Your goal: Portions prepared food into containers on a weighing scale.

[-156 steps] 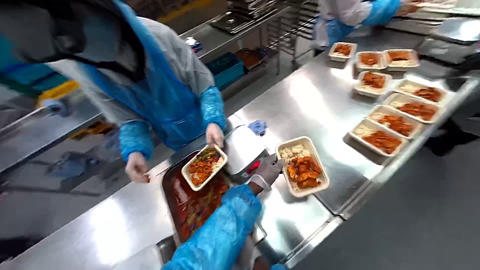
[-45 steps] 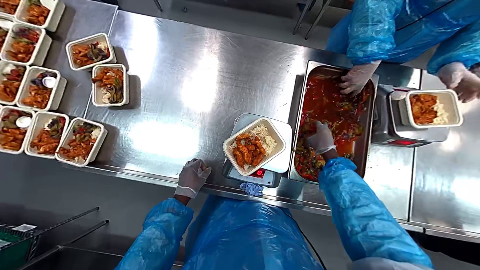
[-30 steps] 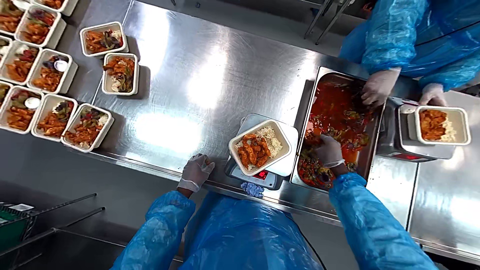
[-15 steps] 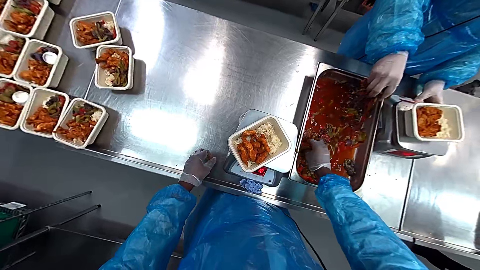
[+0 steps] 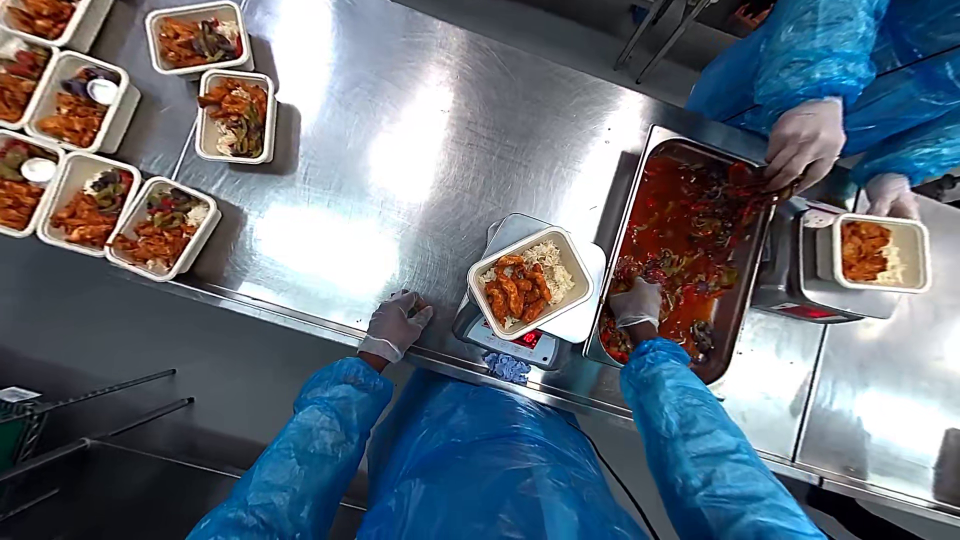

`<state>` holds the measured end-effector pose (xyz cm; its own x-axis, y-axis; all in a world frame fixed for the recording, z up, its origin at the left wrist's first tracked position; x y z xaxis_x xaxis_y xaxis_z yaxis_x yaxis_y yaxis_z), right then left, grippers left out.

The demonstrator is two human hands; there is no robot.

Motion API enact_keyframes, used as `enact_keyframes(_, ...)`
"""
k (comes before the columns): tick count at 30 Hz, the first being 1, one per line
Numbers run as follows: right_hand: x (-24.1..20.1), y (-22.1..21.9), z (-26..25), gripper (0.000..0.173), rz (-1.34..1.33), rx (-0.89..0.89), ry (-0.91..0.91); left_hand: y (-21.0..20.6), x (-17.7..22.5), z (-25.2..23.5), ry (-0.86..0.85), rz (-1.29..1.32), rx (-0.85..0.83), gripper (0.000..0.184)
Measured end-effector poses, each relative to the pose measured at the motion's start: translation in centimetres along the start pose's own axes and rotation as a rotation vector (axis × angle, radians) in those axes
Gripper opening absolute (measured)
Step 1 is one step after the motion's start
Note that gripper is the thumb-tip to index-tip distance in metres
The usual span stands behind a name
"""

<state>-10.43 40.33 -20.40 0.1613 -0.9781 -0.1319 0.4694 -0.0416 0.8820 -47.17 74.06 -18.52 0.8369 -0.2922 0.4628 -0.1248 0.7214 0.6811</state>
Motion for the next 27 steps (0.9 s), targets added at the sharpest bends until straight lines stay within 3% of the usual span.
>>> enact_keyframes(9, -0.1, 0.9, 1.0, 0.026, 0.03, 0.001, 0.176, 0.2, -1.1, 0.1, 0.034, 0.037, -0.007, 0.022)
enact_keyframes(11, 0.3, 0.8, 1.5, 0.034, 0.011, -0.04, 0.182, 0.1, -1.5, 0.0, 0.039, 0.047, -0.014, 0.023)
enact_keyframes(14, 0.0, -0.9, 3.3, 0.073, 0.028, -0.121, 0.245, 0.0, -1.9, -0.2, 0.03, 0.069, -0.021, 0.022)
enact_keyframes(16, -0.6, -2.0, 4.6, 0.079, 0.106, -0.108, 0.285, 0.2, -1.8, -0.3, 0.033, 0.073, -0.029, 0.021)
enact_keyframes(18, -0.7, -2.5, 5.2, 0.07, 0.158, -0.061, 0.289, 0.4, -1.7, -0.3, 0.039, 0.073, -0.035, 0.021)
enact_keyframes(22, 0.2, -1.9, 4.7, 0.036, 0.175, 0.016, 0.403, 0.9, -2.1, -0.2, 0.027, 0.094, -0.019, 0.022)
enact_keyframes(27, 2.7, 3.9, 5.0, 0.025, 0.061, 0.108, 0.461, 1.2, -4.0, 0.2, 0.043, 0.103, 0.053, 0.024)
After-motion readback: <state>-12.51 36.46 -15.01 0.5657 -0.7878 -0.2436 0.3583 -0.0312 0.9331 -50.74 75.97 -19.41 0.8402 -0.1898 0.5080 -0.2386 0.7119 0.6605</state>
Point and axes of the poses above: each hand's wrist, its own z-axis away from the middle knuckle, its own y-axis out of the back of the hand, x = y × z, the point moved 10 cm from there along -z, towards the middle knuckle, and after that the axes turned 9 degrees about y, right-handed, at the moved point
